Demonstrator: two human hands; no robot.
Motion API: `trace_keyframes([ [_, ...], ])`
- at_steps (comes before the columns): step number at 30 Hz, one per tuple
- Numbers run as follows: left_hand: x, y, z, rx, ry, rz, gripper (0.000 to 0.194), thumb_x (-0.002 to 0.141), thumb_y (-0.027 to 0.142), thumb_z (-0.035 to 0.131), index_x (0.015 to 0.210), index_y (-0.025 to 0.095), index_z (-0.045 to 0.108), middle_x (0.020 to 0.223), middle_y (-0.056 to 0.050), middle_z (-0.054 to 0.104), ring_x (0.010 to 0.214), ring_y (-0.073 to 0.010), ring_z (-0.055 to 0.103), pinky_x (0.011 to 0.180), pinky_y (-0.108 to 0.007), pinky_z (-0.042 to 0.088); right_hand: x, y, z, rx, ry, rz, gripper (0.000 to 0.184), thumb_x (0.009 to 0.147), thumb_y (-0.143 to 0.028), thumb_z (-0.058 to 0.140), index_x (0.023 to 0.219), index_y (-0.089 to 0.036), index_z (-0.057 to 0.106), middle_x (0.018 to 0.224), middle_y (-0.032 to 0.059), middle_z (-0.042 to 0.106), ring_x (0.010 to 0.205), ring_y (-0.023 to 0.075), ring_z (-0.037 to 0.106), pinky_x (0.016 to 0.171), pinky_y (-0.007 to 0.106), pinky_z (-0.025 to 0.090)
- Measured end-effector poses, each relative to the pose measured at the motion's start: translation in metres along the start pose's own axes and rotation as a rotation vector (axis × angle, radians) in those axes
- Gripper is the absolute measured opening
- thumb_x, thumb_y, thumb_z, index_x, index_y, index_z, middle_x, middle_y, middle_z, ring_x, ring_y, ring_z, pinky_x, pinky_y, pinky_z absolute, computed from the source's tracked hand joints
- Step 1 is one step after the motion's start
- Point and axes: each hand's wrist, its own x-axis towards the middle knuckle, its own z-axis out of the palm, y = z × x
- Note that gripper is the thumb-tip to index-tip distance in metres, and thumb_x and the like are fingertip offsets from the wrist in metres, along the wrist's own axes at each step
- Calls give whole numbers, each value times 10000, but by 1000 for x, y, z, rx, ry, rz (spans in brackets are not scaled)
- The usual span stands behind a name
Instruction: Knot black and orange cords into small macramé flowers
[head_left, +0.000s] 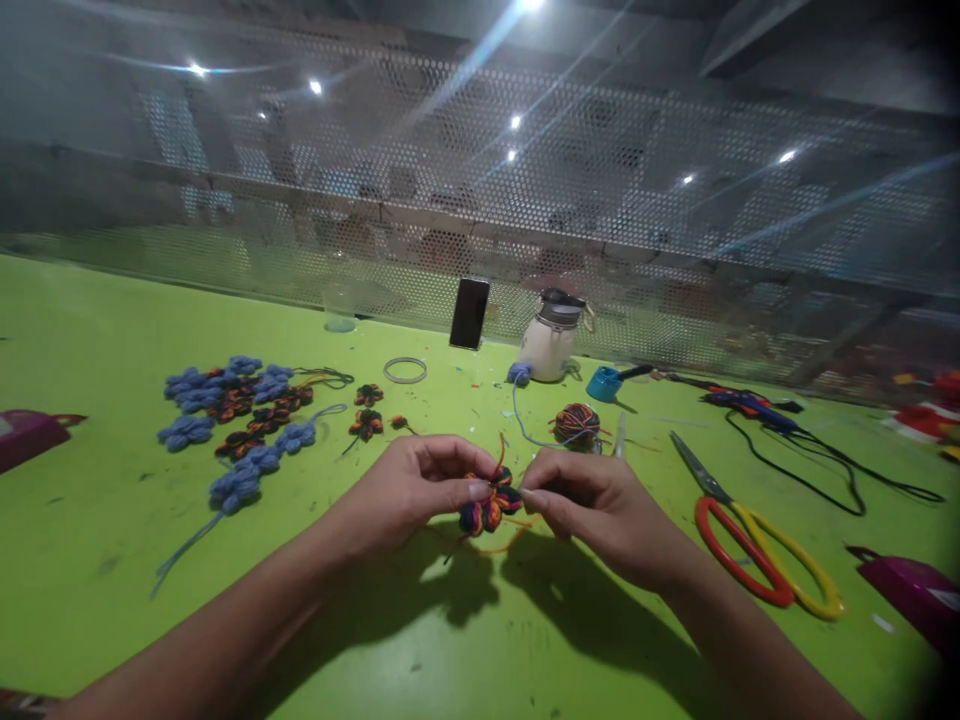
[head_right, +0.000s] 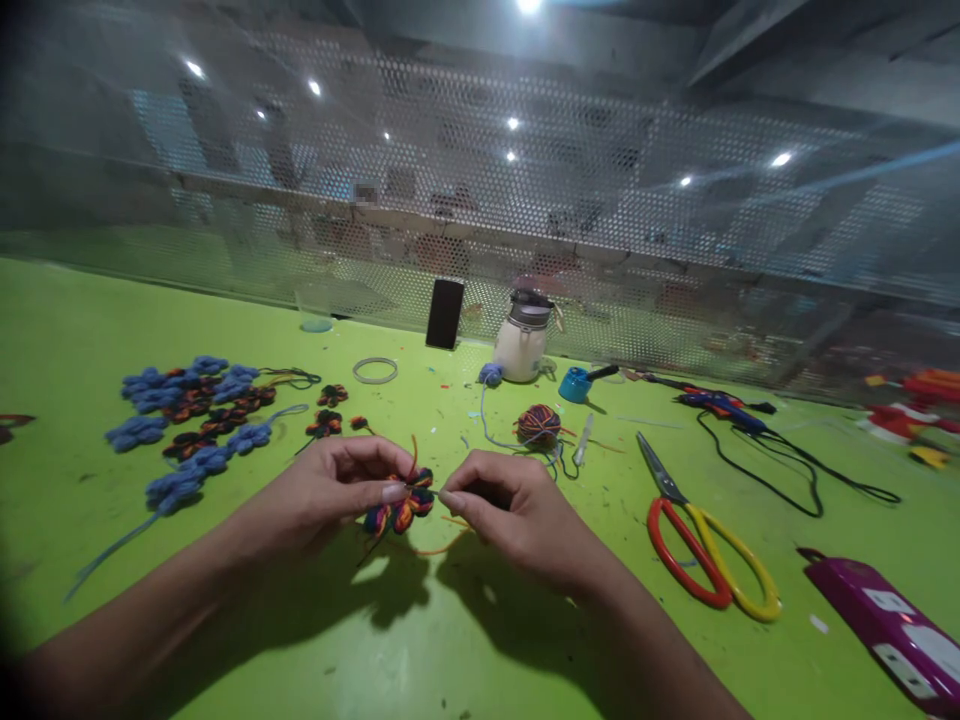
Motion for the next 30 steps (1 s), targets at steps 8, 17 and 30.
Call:
trace_keyframes([
  [8,0,-1,0,-44,-18,59,132,672,186,721,783,158,657,742,-12,667,687,-111,611,630,-217,452,1,4,9,164,48,66,152,809,-302,582,750,-168,624,637,-8,533,512,85,459,481,225,369],
  [17,-1,1,1,-33,-8,81,141,677,187,713,801,144,663,726,-20,669,649,-110,596,621,-231,453,1,2,22,344,94,100,120,788,-276,618,769,-159,636,622,-12,529,478,65,448,452,204,363],
  [30,-5,7,2,-16,-14,70,197,680,220,720,856,136,687,772,-63,698,627,-118,598,597,-247,466,0,6,2,109,52,-37,136,817,-263,583,789,-147,649,653,8,544,509,70,467,452,200,385],
])
